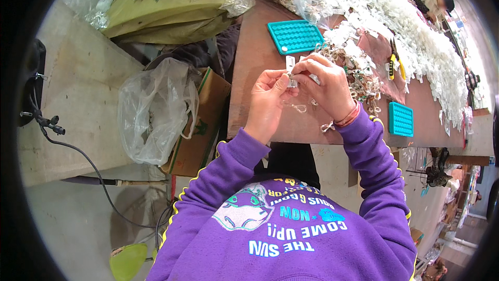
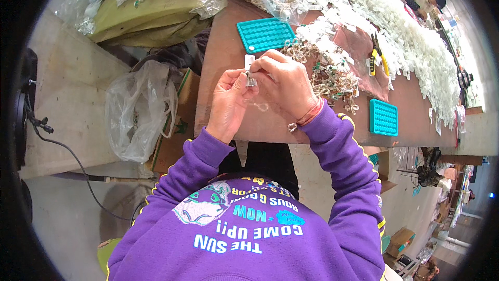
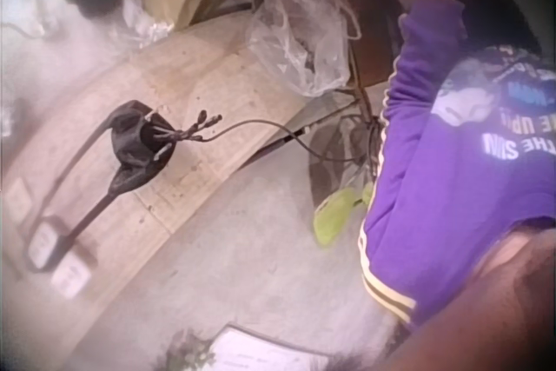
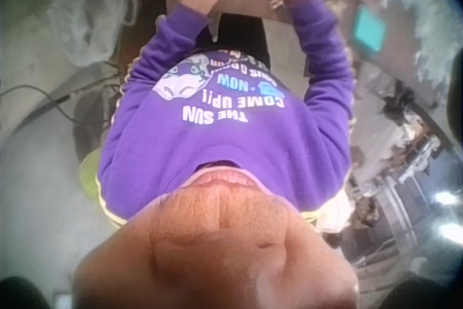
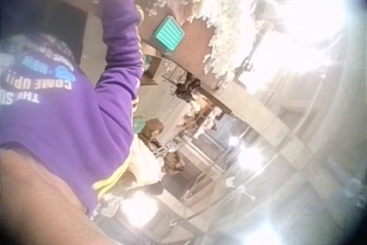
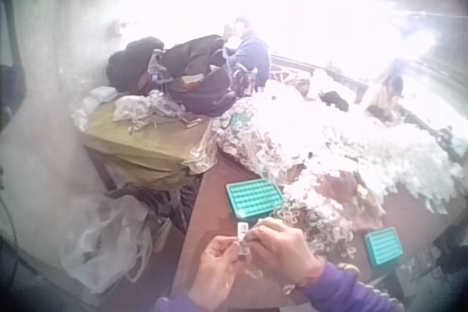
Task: The person repeatedly picks small white plastic components and thin wires from a pile on the table, aligns them by hand, and places the assembled units into a blue tray. The person handles each unit one at a time and continues the same assembly cycle throughout the clip.
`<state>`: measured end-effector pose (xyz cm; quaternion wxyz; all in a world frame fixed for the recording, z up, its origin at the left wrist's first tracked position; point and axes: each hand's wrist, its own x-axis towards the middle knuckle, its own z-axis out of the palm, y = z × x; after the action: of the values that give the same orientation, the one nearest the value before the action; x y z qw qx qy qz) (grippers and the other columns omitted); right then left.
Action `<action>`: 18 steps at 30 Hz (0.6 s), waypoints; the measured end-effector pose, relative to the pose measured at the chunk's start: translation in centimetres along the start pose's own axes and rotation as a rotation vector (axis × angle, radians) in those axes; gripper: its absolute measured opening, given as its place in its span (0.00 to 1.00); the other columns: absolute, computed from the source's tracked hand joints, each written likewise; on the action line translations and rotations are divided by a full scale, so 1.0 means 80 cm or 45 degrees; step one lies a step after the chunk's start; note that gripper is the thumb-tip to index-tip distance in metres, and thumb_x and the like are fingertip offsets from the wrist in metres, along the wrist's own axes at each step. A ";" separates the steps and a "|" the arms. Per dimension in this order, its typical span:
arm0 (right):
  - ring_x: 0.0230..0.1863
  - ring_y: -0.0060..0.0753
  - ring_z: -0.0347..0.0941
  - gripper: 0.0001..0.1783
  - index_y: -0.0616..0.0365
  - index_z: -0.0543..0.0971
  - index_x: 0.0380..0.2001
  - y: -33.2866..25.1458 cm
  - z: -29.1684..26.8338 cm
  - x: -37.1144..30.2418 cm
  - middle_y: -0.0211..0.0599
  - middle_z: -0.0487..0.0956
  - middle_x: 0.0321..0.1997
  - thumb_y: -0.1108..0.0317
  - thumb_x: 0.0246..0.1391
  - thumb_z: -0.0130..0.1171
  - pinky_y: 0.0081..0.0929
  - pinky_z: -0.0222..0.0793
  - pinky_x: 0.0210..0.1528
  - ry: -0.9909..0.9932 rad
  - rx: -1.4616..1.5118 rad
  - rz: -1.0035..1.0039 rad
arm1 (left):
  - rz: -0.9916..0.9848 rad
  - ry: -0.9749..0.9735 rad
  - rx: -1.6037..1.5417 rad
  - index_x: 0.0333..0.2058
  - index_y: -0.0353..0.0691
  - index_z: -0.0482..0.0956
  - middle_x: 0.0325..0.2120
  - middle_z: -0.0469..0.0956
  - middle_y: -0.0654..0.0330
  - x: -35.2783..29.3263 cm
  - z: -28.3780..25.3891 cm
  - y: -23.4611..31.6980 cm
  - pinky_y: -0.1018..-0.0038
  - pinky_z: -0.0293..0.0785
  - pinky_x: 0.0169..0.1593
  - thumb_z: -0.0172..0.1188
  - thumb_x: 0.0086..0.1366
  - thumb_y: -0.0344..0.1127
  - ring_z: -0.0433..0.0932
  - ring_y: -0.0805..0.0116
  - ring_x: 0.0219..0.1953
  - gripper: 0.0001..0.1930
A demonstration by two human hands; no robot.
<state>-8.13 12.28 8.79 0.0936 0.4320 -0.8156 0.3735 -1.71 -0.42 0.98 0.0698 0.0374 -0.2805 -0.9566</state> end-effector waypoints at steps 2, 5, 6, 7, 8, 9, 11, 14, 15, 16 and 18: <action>0.30 0.40 0.76 0.06 0.59 0.79 0.31 0.001 -0.005 0.002 0.37 0.77 0.29 0.73 0.46 0.63 0.31 0.73 0.33 -0.053 0.029 0.035 | -0.011 -0.015 0.027 0.40 0.38 0.74 0.34 0.78 0.61 0.000 0.000 0.000 0.75 0.77 0.40 0.56 0.67 0.31 0.79 0.72 0.32 0.05; 0.30 0.40 0.76 0.06 0.58 0.80 0.30 0.001 -0.007 0.004 0.36 0.77 0.29 0.73 0.45 0.63 0.31 0.73 0.33 -0.118 0.092 0.109 | -0.030 -0.008 0.057 0.40 0.38 0.74 0.35 0.78 0.61 -0.001 -0.002 0.001 0.75 0.77 0.40 0.56 0.67 0.31 0.79 0.72 0.32 0.05; 0.30 0.40 0.76 0.06 0.58 0.80 0.30 0.001 -0.005 0.004 0.36 0.77 0.29 0.73 0.45 0.63 0.31 0.73 0.33 -0.127 0.115 0.153 | -0.029 -0.001 0.023 0.40 0.38 0.74 0.35 0.78 0.61 -0.001 -0.003 0.001 0.75 0.77 0.39 0.56 0.67 0.31 0.79 0.72 0.32 0.05; 0.30 0.40 0.76 0.07 0.58 0.81 0.30 -0.001 -0.001 0.000 0.36 0.78 0.29 0.73 0.44 0.63 0.31 0.73 0.33 -0.053 0.025 0.064 | -0.031 0.015 -0.010 0.40 0.38 0.74 0.35 0.78 0.61 -0.001 -0.004 0.001 0.75 0.77 0.39 0.56 0.67 0.31 0.79 0.73 0.32 0.06; 0.31 0.40 0.77 0.07 0.57 0.81 0.31 -0.004 0.004 -0.006 0.36 0.78 0.30 0.73 0.44 0.62 0.31 0.73 0.34 0.032 -0.068 -0.007 | -0.027 0.020 -0.051 0.40 0.38 0.74 0.35 0.78 0.61 0.000 -0.004 0.001 0.75 0.77 0.39 0.56 0.67 0.32 0.79 0.73 0.32 0.06; 0.31 0.39 0.77 0.07 0.57 0.81 0.31 -0.005 0.009 -0.011 0.35 0.79 0.31 0.74 0.44 0.62 0.31 0.73 0.34 0.096 -0.160 -0.087 | -0.028 0.018 -0.076 0.40 0.38 0.74 0.35 0.78 0.61 0.000 -0.005 0.001 0.76 0.77 0.39 0.56 0.67 0.32 0.79 0.73 0.32 0.06; 0.32 0.39 0.77 0.09 0.56 0.82 0.32 -0.004 0.018 -0.016 0.35 0.80 0.32 0.74 0.43 0.62 0.32 0.73 0.35 0.156 -0.176 -0.133 | -0.017 0.002 -0.138 0.40 0.38 0.74 0.35 0.78 0.61 0.000 -0.007 0.001 0.76 0.77 0.39 0.56 0.67 0.32 0.79 0.74 0.32 0.07; 0.32 0.39 0.78 0.13 0.56 0.82 0.37 -0.001 0.021 -0.021 0.38 0.81 0.33 0.73 0.45 0.62 0.31 0.73 0.36 0.187 -0.081 -0.137 | -0.034 -0.010 -0.116 0.41 0.38 0.74 0.35 0.78 0.62 0.000 -0.007 0.001 0.77 0.77 0.39 0.57 0.67 0.33 0.78 0.74 0.32 0.07; 0.31 0.36 0.78 0.13 0.56 0.82 0.38 0.000 0.019 -0.021 0.37 0.81 0.32 0.72 0.46 0.63 0.29 0.73 0.36 0.191 -0.029 -0.120 | -0.051 -0.017 -0.129 0.41 0.38 0.74 0.35 0.78 0.62 0.000 -0.007 0.001 0.77 0.77 0.38 0.57 0.67 0.33 0.78 0.74 0.32 0.07; 0.30 0.34 0.78 0.13 0.57 0.81 0.39 0.001 0.017 -0.018 0.37 0.81 0.32 0.71 0.47 0.63 0.28 0.73 0.35 0.193 0.026 -0.106 | -0.064 -0.029 -0.146 0.41 0.38 0.74 0.35 0.78 0.62 -0.001 -0.007 0.002 0.77 0.77 0.38 0.58 0.66 0.33 0.78 0.74 0.32 0.07; 0.31 0.25 0.75 0.14 0.60 0.80 0.43 0.004 0.006 -0.011 0.34 0.79 0.33 0.71 0.52 0.60 0.23 0.71 0.35 0.148 0.283 0.353 | -0.115 -0.062 -0.179 0.41 0.38 0.74 0.35 0.78 0.62 -0.001 -0.007 0.004 0.77 0.77 0.38 0.57 0.67 0.33 0.78 0.74 0.33 0.08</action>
<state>-7.75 12.61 7.89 0.0399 0.3007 -0.8142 0.4951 -1.54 -0.93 0.70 0.0222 0.0219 -0.2122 -0.9767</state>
